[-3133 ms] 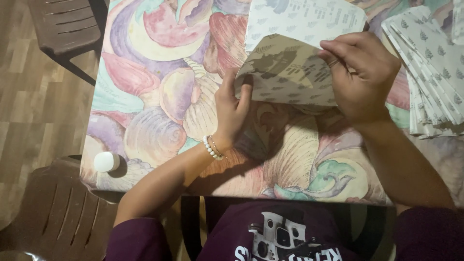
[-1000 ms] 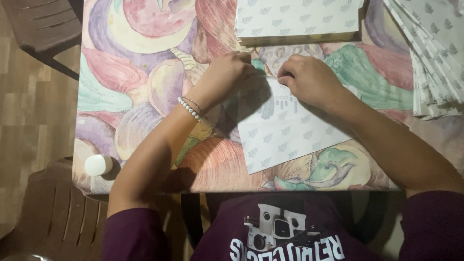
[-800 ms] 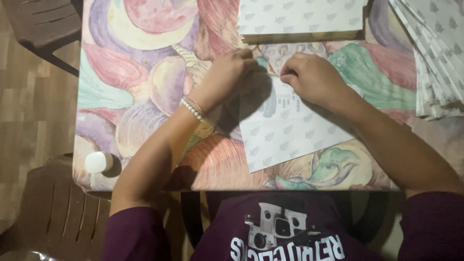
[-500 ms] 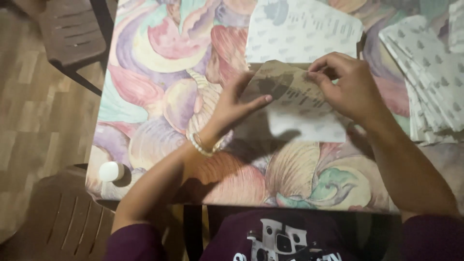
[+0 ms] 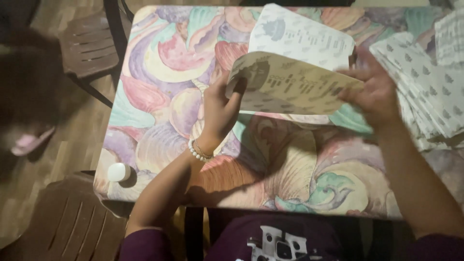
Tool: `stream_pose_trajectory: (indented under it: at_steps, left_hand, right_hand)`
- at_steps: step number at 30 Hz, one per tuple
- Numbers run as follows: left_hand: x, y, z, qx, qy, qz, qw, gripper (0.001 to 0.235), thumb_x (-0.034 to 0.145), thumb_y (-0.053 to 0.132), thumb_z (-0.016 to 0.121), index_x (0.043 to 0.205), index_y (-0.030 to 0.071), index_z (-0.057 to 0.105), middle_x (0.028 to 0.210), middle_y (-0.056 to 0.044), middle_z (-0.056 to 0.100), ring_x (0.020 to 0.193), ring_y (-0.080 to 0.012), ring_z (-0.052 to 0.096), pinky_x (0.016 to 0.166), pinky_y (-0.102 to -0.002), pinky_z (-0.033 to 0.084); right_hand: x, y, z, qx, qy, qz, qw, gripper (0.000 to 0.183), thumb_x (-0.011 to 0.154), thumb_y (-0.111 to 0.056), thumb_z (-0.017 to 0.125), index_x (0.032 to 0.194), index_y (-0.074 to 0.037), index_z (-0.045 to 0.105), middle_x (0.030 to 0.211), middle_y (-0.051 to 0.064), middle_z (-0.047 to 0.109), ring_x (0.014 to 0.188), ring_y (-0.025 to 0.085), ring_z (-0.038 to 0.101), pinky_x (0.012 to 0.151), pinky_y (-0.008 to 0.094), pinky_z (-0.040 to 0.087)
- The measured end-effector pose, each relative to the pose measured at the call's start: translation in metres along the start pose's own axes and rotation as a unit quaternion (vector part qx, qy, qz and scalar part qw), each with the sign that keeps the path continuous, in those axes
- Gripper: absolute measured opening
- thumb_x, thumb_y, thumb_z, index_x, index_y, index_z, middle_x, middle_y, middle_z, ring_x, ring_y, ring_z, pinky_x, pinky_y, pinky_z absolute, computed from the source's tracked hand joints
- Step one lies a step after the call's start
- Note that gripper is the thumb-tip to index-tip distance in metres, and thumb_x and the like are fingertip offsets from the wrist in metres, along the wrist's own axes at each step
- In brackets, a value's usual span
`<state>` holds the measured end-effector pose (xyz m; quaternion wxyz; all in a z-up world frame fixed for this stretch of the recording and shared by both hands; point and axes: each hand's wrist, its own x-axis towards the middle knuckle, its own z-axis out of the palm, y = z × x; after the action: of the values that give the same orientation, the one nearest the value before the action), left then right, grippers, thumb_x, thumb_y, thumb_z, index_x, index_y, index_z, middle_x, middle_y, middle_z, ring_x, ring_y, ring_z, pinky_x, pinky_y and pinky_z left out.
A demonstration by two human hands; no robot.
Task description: Folding individual sheets of patterned paper and stacking them on a table.
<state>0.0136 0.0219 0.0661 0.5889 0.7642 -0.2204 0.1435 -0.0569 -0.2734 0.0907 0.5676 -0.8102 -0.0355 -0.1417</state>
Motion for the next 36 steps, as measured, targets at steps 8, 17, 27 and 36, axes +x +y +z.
stream_pose_trajectory:
  at_steps: [8,17,27,36]
  left_hand:
    - [-0.003,-0.028,0.011,-0.001,0.042,0.003,0.999,0.021,0.095,0.019,0.064,0.114,0.013,0.069,0.096,-0.014,0.074,0.099,-0.0355,0.072,0.09,-0.048,0.053]
    - [-0.004,0.008,0.003,0.003,0.079,0.035,0.996,0.015,0.098,0.019,0.06,0.11,0.012,0.064,0.094,-0.015,0.072,0.095,-0.0373,0.072,0.089,-0.048,0.055]
    - [-0.011,-0.014,0.013,-0.009,0.091,0.033,0.995,0.013,0.102,0.015,0.051,0.107,0.007,0.06,0.09,-0.018,0.066,0.093,-0.0393,0.069,0.088,-0.051,0.052]
    - [-0.022,-0.037,0.031,-0.011,0.114,0.051,0.992,0.015,0.098,0.005,0.047,0.109,0.006,0.057,0.089,-0.02,0.061,0.092,-0.044,0.066,0.086,-0.051,0.052]
  right_hand:
    - [-0.007,0.073,0.031,0.106,0.084,0.023,0.991,0.06,0.078,0.007,0.085,0.132,-0.003,0.062,0.117,0.011,0.069,0.11,0.016,0.065,0.098,0.039,0.058]
    - [-0.016,0.102,0.038,0.14,0.14,0.042,0.979,0.045,0.077,0.004,0.091,0.116,-0.004,0.071,0.103,0.008,0.071,0.099,0.014,0.067,0.092,0.037,0.059]
    - [-0.013,0.075,0.04,0.109,0.143,0.066,0.981,0.034,0.084,-0.001,0.089,0.113,-0.005,0.072,0.099,0.006,0.072,0.094,0.013,0.068,0.085,0.035,0.059]
    - [-0.015,0.102,0.041,0.13,0.157,0.082,0.976,0.032,0.082,-0.003,0.09,0.11,-0.004,0.074,0.094,0.008,0.072,0.09,0.015,0.069,0.083,0.036,0.06]
